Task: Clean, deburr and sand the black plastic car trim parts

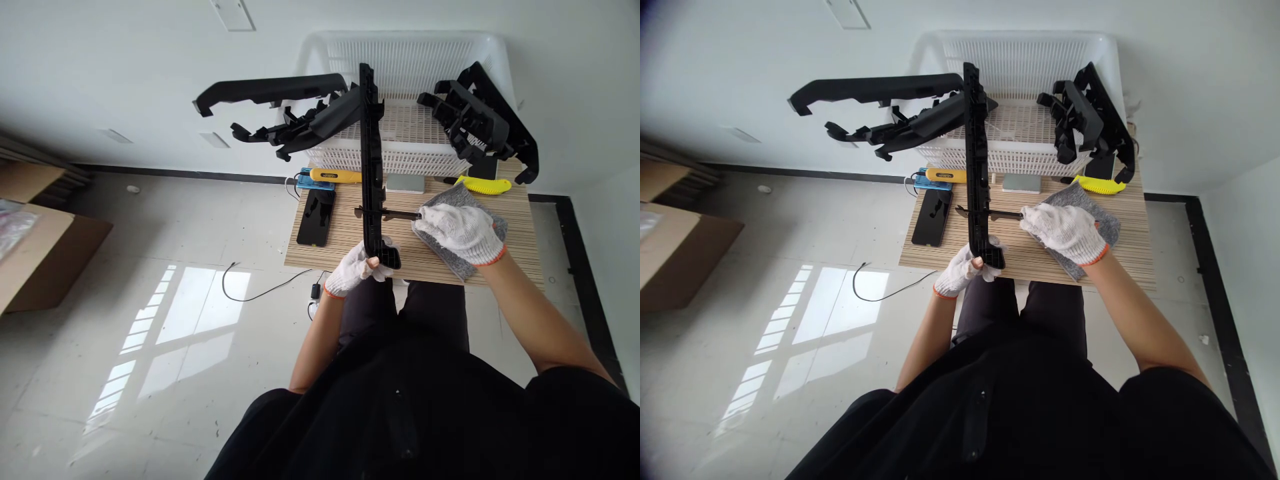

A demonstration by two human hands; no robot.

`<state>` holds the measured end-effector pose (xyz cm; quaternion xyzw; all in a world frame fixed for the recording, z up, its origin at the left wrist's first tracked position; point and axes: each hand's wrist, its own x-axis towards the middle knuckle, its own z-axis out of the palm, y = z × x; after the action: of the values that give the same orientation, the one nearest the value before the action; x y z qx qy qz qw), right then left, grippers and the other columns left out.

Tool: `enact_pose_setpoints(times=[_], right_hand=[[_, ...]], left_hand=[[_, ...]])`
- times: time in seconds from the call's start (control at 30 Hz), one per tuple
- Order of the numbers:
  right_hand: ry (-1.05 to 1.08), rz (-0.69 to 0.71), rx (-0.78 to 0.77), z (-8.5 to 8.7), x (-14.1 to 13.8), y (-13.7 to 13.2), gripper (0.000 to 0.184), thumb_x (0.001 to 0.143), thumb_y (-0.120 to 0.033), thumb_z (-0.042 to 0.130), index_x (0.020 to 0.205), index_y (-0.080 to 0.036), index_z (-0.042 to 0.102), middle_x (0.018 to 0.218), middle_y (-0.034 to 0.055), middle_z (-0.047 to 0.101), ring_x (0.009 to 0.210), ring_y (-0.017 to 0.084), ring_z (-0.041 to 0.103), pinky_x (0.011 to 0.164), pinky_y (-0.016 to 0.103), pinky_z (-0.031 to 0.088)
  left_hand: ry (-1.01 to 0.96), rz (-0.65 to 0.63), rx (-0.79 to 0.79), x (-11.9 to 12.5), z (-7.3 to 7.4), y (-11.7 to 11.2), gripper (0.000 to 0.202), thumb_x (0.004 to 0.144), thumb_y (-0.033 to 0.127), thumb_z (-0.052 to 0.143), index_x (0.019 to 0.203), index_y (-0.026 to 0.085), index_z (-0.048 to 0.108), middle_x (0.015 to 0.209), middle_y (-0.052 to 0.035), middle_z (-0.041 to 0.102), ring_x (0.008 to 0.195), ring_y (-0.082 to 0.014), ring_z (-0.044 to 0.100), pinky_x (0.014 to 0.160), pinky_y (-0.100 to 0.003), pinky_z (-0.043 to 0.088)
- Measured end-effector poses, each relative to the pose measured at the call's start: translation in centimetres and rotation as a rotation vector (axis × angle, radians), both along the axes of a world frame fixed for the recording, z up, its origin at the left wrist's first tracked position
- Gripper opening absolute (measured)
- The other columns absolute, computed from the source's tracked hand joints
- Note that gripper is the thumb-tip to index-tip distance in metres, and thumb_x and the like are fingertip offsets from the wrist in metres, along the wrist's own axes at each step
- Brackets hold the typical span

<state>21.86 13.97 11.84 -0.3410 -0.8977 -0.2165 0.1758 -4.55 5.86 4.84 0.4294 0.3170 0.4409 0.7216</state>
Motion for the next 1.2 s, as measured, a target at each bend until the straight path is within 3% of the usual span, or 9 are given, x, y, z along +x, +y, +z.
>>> enact_pose_setpoints(times=[0.3, 0.5, 0.9, 1.07, 1.2], right_hand=[[-0.02, -0.018, -0.057, 1.1, 0.1, 0.2, 0.035, 0.103, -0.05, 0.059, 0.119, -0.024, 0.077, 0.1, 0.0013, 0.082, 0.06, 0.012, 0.061, 0.053, 0.03, 0.033], [-0.018, -0.05, -0.074, 1.4, -0.3, 0.1, 0.038, 0.105, -0.052, 0.054, 0.117, -0.023, 0.076, 0.098, 0.0018, 0.082, 0.059, 0.012, 0.059, 0.054, 0.031, 0.033], [-0.022, -0.056, -0.03, 1.3, -0.3, 0.0, 0.039, 0.104, -0.053, 0.056, 0.118, -0.021, 0.076, 0.095, 0.0013, 0.082, 0.059, 0.01, 0.062, 0.054, 0.029, 0.038], [0.003, -0.068, -0.048, 1.1, -0.3, -0.1, 0.04, 0.106, -0.053, 0.052, 0.127, -0.025, 0.071, 0.102, -0.002, 0.082, 0.061, 0.011, 0.062, 0.055, 0.028, 0.039], [-0.02, -0.042, -0.021, 1.1, -0.5, -0.1, 0.035, 0.105, -0.049, 0.054, 0.129, -0.03, 0.073, 0.093, -0.0037, 0.081, 0.053, 0.01, 0.056, 0.049, 0.028, 0.033]], left_hand=[[-0.011, 0.065, -0.006, 0.0, -0.4, -0.1, 0.071, 0.078, 0.067, 0.077, 0.125, 0.017, 0.059, 0.082, -0.0054, 0.068, 0.059, -0.0135, 0.059, 0.054, -0.026, 0.047], [-0.044, 0.138, -0.059, 0.0, -0.3, -0.1, 0.074, 0.076, 0.069, 0.078, 0.128, 0.017, 0.063, 0.097, -0.0082, 0.068, 0.068, -0.0134, 0.06, 0.057, -0.025, 0.048], [-0.117, 0.097, -0.061, 0.0, 0.3, -0.2, 0.062, 0.085, 0.06, 0.076, 0.13, 0.018, 0.063, 0.098, -0.01, 0.073, 0.069, -0.0141, 0.066, 0.06, -0.025, 0.052], [-0.087, 0.076, -0.015, -0.2, -0.2, -0.3, 0.062, 0.092, 0.061, 0.067, 0.134, 0.016, 0.057, 0.089, -0.0092, 0.074, 0.061, -0.0151, 0.067, 0.052, -0.024, 0.05], [-0.052, 0.052, -0.02, -0.2, -0.2, -0.3, 0.069, 0.092, 0.067, 0.064, 0.139, 0.017, 0.055, 0.087, -0.0084, 0.076, 0.055, -0.014, 0.066, 0.045, -0.022, 0.047]])
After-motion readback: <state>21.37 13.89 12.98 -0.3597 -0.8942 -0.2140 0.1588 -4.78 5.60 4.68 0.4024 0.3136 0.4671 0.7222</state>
